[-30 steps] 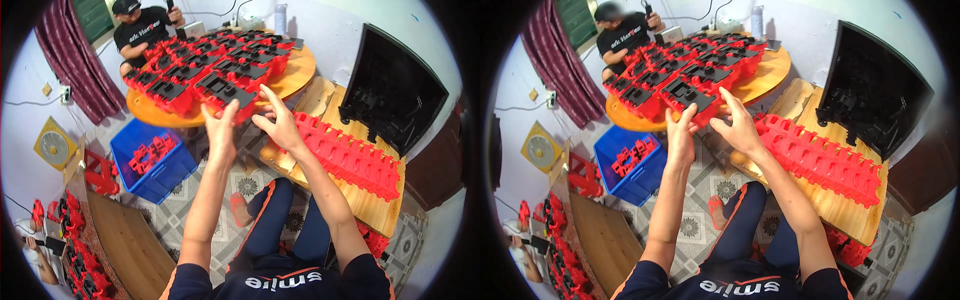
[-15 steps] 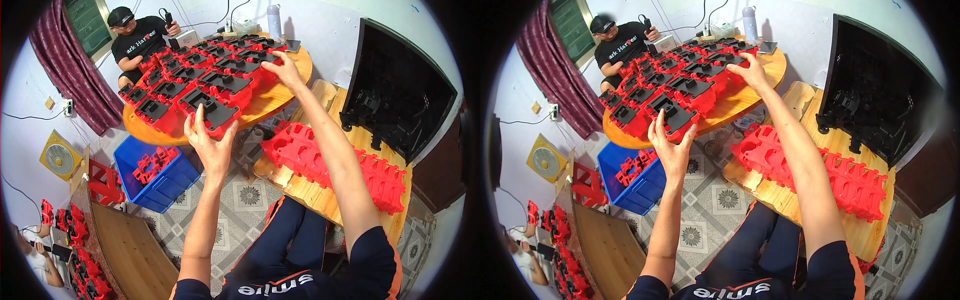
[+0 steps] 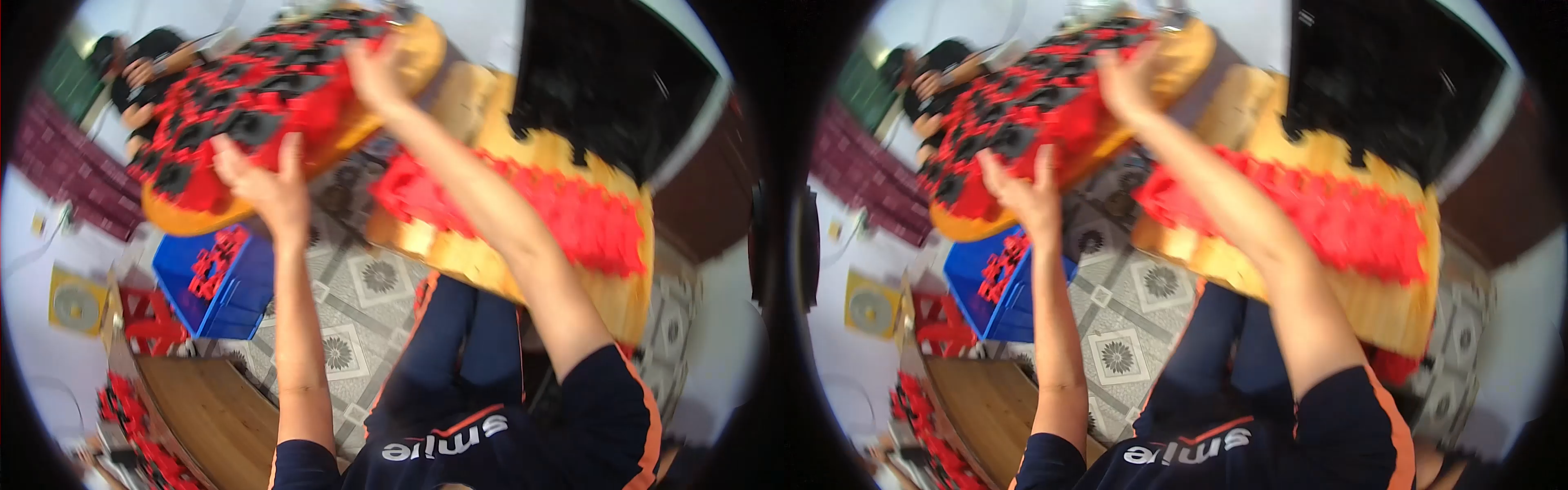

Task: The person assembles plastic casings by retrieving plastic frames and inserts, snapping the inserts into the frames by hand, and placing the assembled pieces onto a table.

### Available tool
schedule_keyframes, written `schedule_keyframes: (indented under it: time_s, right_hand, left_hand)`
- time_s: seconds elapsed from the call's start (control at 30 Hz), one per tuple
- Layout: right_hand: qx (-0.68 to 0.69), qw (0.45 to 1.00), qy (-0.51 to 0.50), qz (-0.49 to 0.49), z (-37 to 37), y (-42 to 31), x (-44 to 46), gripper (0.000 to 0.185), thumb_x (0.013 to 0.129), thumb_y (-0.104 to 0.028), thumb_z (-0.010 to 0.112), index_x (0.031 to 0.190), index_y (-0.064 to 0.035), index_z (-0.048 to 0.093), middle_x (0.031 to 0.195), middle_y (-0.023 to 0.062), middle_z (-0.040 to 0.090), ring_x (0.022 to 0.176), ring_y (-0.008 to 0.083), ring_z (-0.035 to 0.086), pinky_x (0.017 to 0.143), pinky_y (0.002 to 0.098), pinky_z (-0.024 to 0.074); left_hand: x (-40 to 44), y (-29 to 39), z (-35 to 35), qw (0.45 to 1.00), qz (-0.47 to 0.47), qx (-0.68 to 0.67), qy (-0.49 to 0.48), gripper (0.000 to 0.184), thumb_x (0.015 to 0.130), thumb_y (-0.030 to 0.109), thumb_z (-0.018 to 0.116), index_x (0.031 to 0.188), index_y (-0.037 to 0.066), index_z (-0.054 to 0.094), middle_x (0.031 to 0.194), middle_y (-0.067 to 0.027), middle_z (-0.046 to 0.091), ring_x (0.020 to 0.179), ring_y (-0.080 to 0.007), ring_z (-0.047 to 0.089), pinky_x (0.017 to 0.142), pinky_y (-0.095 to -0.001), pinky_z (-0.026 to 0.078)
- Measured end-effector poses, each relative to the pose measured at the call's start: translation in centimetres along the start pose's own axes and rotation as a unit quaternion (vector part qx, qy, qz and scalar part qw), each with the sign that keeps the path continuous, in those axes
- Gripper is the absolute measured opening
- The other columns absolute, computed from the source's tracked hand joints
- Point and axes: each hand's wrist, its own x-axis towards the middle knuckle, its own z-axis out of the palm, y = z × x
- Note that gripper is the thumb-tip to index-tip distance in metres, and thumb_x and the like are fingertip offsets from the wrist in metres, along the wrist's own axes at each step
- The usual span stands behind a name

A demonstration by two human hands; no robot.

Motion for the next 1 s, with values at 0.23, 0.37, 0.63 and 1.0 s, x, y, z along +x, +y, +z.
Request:
schedule_keyframes:
  time_s: [0.23, 0.37, 0.63, 1.0]
  right_hand:
    - [0.017, 0.974, -0.094, 0.206, -2.3, -6.2, -4.0, 0.095, 0.094, -0.051, 0.051, 0.153, -0.0007, -0.003, 0.155, 0.0346, 0.005, 0.144, 0.0484, 0.012, 0.117, 0.0500, 0.0190]
    - [-0.038, 0.990, 0.077, -0.111, -19.3, -8.3, -6.7, 0.065, 0.091, -0.025, 0.064, 0.141, 0.0030, 0.032, 0.141, 0.0204, 0.037, 0.133, 0.0328, 0.037, 0.110, 0.0414, 0.0313]
    - [-0.284, 0.903, 0.307, 0.098, -53.2, -3.9, -17.7, 0.050, 0.089, -0.028, 0.069, 0.123, 0.0052, 0.054, 0.116, 0.0160, 0.061, 0.111, 0.0252, 0.056, 0.096, 0.0365, 0.0428]
    - [-0.354, 0.930, 0.052, -0.083, -53.7, -13.9, -17.4, 0.013, 0.087, -0.013, 0.070, 0.095, -0.0029, 0.067, 0.094, 0.0031, 0.067, 0.088, 0.0160, 0.062, 0.086, 0.0322, 0.0485]
  left_hand:
    - [-0.3, -2.2, 1.0, 0.985, -0.075, 0.157, -0.012, 0.107, 0.074, 0.071, 0.068, 0.139, -0.008, 0.037, 0.121, -0.0372, 0.054, 0.108, -0.0511, 0.056, 0.088, -0.0581, 0.047]
    - [-2.2, -2.3, 0.9, 0.985, -0.028, 0.134, 0.102, 0.107, 0.075, 0.063, 0.073, 0.140, -0.010, 0.031, 0.113, -0.0322, 0.055, 0.098, -0.0486, 0.056, 0.083, -0.0571, 0.045]
    - [-17.7, 31.0, 0.8, 0.860, 0.225, -0.342, -0.304, 0.068, 0.079, 0.030, 0.076, 0.140, 0.018, 0.049, 0.145, -0.0113, 0.046, 0.132, -0.0322, 0.043, 0.109, -0.0489, 0.032]
    - [-20.5, 37.5, 3.1, 0.644, -0.069, -0.568, -0.508, 0.116, 0.081, 0.048, 0.076, 0.154, 0.002, -0.002, 0.146, -0.0263, 0.037, 0.131, -0.0351, 0.043, 0.111, -0.0476, 0.028]
